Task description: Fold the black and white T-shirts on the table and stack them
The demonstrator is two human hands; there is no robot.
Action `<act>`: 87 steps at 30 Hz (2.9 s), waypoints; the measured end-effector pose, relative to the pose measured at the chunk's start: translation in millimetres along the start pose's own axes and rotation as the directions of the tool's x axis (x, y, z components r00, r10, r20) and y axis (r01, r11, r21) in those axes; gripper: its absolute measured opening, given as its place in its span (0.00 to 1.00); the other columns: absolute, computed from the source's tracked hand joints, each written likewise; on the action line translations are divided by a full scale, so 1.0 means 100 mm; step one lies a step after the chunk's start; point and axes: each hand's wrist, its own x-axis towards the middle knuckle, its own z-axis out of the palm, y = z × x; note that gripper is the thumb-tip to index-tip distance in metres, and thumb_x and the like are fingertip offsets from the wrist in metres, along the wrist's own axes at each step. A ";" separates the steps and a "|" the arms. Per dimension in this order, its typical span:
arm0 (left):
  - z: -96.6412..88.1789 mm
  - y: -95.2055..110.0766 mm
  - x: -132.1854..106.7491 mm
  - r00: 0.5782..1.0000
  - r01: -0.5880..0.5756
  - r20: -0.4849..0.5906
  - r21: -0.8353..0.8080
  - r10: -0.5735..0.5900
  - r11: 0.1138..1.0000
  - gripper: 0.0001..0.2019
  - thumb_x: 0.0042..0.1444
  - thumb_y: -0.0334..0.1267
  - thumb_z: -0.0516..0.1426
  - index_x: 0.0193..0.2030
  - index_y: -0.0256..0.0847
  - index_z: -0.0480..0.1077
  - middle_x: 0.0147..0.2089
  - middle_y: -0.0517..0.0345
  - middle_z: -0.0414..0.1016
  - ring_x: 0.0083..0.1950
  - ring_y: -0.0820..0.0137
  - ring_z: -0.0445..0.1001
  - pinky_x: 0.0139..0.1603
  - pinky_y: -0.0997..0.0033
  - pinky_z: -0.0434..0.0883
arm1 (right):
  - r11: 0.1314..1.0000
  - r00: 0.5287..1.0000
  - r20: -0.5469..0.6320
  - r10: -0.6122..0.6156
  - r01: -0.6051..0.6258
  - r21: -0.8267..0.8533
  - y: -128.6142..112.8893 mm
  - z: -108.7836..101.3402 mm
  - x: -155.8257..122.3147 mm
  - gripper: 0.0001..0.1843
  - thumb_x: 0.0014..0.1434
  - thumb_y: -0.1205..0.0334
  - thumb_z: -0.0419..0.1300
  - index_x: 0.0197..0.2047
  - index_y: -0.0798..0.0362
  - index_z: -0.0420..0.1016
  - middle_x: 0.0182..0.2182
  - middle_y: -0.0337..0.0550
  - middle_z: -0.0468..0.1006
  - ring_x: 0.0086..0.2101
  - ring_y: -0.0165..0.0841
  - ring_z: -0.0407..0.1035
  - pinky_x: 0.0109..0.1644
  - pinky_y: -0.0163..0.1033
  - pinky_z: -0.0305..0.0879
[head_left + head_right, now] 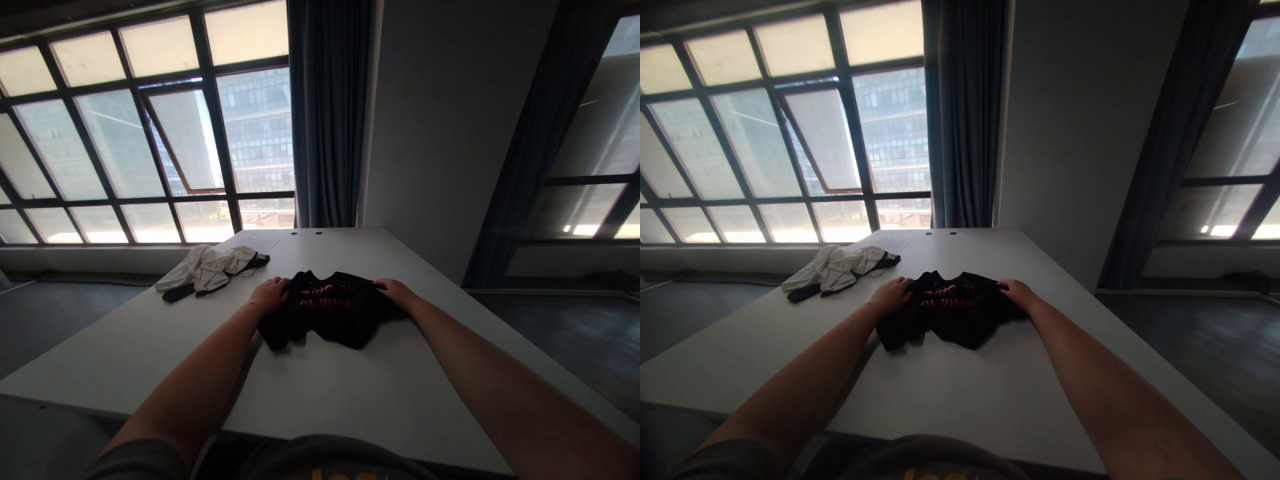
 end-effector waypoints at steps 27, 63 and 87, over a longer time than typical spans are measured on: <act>0.27 -0.17 0.11 0.994 -0.102 0.001 -0.228 0.105 0.968 0.29 0.66 0.35 0.52 0.73 0.48 0.66 0.68 0.50 0.73 0.67 0.56 0.73 0.70 0.57 0.67 | 0.999 0.999 -0.020 -0.032 0.032 -0.024 -0.07 -0.02 -0.03 0.17 0.62 0.51 0.59 0.46 0.49 0.85 0.44 0.47 0.86 0.45 0.43 0.78 0.51 0.42 0.69; 0.10 0.11 0.04 0.999 0.043 0.026 -0.445 -0.036 0.895 0.28 0.61 0.55 0.60 0.64 0.46 0.67 0.45 0.54 0.82 0.44 0.59 0.80 0.48 0.61 0.74 | 0.960 0.960 0.120 -0.253 0.234 0.156 -0.76 0.20 -0.08 0.19 0.58 0.62 0.53 0.44 0.51 0.84 0.50 0.47 0.83 0.52 0.42 0.75 0.64 0.46 0.66; 0.16 0.07 0.11 0.979 -0.165 0.026 -0.476 0.201 0.864 0.24 0.69 0.55 0.48 0.44 0.45 0.81 0.59 0.54 0.80 0.55 0.61 0.79 0.63 0.65 0.71 | 0.984 0.975 0.148 -0.167 0.175 -0.044 -0.67 0.30 0.00 0.21 0.61 0.62 0.54 0.50 0.47 0.86 0.51 0.44 0.85 0.51 0.41 0.77 0.59 0.42 0.69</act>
